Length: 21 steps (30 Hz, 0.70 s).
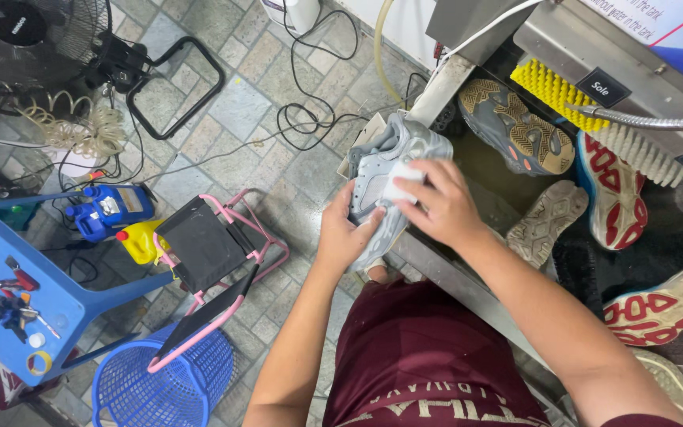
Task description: The person uses a multifunctional shoe washing machine to clean a sneaker. They position the shoe under rotating brushes for the sole and upper, then manually scrub the upper with a sponge and rinse it with a water hose before placing it aside.
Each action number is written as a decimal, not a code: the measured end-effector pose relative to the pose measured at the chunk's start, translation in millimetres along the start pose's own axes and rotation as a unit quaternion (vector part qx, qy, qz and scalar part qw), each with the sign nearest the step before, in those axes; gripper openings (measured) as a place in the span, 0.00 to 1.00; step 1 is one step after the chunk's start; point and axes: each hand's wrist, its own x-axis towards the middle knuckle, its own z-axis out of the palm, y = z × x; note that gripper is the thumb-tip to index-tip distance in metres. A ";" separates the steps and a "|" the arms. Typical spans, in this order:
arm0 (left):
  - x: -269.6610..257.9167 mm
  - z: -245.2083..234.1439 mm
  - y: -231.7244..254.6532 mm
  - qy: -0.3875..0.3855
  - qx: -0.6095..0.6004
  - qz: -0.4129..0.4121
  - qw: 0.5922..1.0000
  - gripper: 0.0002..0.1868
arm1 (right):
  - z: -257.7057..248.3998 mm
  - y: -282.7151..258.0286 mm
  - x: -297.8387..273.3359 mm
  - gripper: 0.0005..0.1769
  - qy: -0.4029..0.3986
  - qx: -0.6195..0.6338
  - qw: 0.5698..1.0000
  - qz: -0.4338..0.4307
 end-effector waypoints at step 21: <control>-1.1 16.4 -22.9 0.054 -0.082 -0.121 0.988 0.14 | -1.3 -28.6 -19.4 0.19 0.049 -0.045 0.990 0.125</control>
